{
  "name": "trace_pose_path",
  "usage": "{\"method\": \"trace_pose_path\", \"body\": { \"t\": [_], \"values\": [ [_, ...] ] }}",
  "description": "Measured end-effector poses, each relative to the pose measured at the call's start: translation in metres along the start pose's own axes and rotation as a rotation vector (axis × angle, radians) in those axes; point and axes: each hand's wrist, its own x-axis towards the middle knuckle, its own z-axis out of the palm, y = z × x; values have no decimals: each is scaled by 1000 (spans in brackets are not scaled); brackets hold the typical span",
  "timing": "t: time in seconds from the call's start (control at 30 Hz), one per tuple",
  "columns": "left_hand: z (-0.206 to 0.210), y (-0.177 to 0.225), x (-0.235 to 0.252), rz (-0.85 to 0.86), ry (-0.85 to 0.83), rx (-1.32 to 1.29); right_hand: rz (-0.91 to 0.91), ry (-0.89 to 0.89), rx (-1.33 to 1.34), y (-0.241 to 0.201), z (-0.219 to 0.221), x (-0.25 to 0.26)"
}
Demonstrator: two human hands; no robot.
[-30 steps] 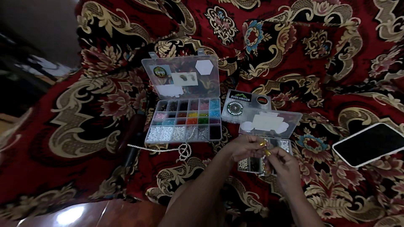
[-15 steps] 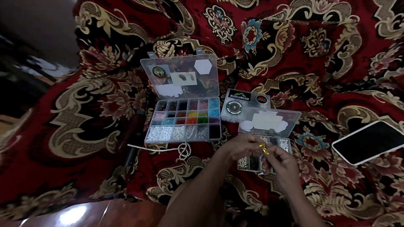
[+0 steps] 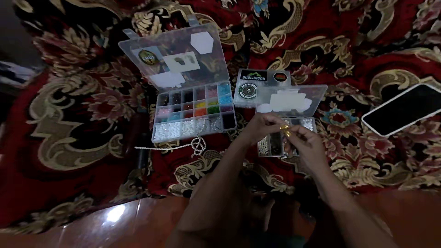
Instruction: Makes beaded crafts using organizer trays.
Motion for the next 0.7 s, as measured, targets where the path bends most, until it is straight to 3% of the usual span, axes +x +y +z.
{"method": "trace_pose_path", "body": {
  "t": [0.3, 0.53, 0.7],
  "values": [
    [-3, -6, -2, 103, 31, -93, -67, -58, 41, 1, -1, 0],
    [7, -10, -2, 128, 0, -99, -339, 22, -215, 12, -7, -3],
    [26, 1, -8, -58, -87, 18, -447, 125, -296, 11, -22, -4]
  ]
}}
